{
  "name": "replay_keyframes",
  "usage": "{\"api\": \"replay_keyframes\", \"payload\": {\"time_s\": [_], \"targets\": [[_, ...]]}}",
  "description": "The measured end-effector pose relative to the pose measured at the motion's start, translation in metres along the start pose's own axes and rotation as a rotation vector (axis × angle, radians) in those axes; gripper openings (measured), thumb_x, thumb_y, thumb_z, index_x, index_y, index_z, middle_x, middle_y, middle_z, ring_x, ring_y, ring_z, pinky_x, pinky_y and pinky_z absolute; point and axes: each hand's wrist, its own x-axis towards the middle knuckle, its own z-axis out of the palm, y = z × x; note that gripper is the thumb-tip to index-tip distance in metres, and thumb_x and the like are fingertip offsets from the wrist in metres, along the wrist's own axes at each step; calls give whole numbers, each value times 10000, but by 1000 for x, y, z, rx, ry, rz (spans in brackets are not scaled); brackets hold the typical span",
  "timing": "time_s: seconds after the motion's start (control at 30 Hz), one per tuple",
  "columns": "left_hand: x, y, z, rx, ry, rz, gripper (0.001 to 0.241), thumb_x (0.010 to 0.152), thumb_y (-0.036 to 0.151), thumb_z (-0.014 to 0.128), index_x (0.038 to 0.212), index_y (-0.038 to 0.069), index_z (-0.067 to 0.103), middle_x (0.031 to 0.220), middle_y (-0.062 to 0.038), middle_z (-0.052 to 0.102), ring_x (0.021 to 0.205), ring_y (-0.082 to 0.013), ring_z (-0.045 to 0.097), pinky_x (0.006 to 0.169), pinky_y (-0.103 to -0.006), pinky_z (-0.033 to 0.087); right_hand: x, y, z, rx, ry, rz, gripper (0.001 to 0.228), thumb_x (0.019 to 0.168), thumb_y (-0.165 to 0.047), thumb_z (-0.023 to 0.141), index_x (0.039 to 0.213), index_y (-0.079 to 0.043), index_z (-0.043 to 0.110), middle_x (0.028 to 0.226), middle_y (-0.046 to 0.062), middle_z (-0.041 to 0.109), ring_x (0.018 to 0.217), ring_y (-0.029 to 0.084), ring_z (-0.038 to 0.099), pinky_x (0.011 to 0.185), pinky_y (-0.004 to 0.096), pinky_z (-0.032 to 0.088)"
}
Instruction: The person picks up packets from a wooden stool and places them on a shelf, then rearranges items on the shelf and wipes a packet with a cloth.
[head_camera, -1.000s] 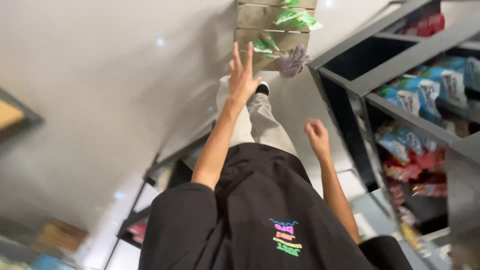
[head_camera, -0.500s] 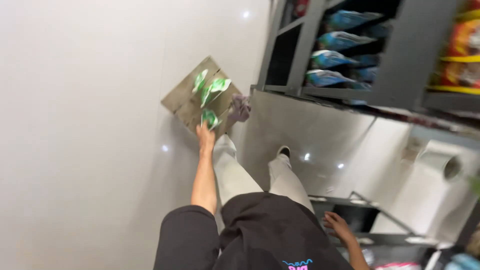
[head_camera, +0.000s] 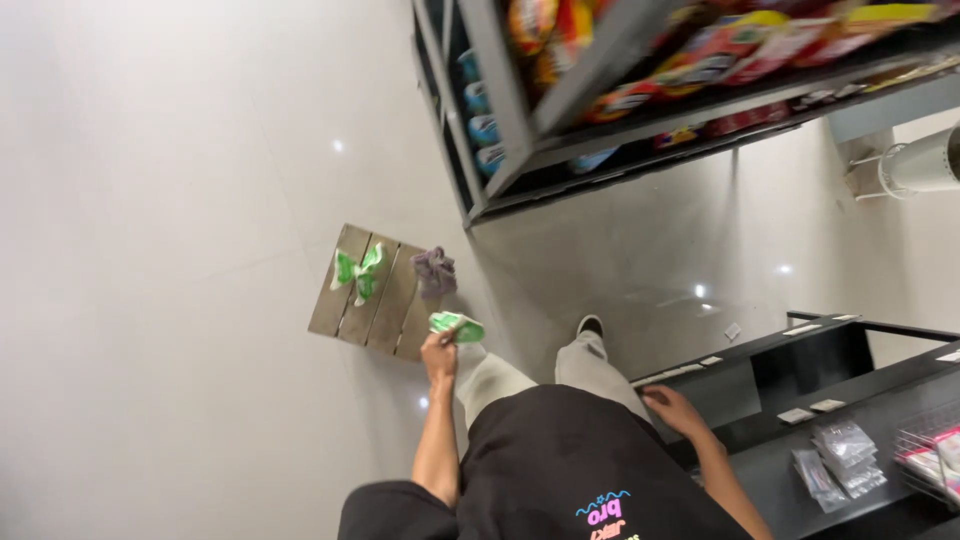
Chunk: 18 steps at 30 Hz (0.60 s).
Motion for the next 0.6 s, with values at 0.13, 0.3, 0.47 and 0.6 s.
{"api": "replay_keyframes", "payload": {"time_s": [0.13,0.3,0.47,0.6], "targets": [[-22,112,49,-234,-275,28,198,839,13,716,1021,40,790,891,-146,760,735,-238,767,645,-349,599,16,-138,-10,-178,-39,-363,731,845,-421,797,1472,-187,503,1497,84,537,1349,259,549,1083,420,486],[-53,332,78,-297,-649,186,195,909,97,740,1093,36,762,929,-100,724,720,-188,739,617,-319,591,-6,-257,-82,-94,31,-739,1081,711,-387,913,1565,-147,295,1588,171,359,1434,340,373,1110,490,392],[-82,482,129,-290,-661,540,224,871,101,790,1069,2,760,919,-114,728,749,-199,691,691,-339,560,-24,-266,-184,296,169,-890,1014,721,-310,926,1537,-72,373,1408,131,594,1292,263,604,1037,432,530],[-90,565,179,-256,-672,635,266,841,163,840,1043,10,758,867,-111,708,736,-191,664,687,-331,545,-7,-242,-249,598,209,-964,848,736,-182,907,1443,-23,467,1315,127,653,1199,220,661,990,377,573]]}}
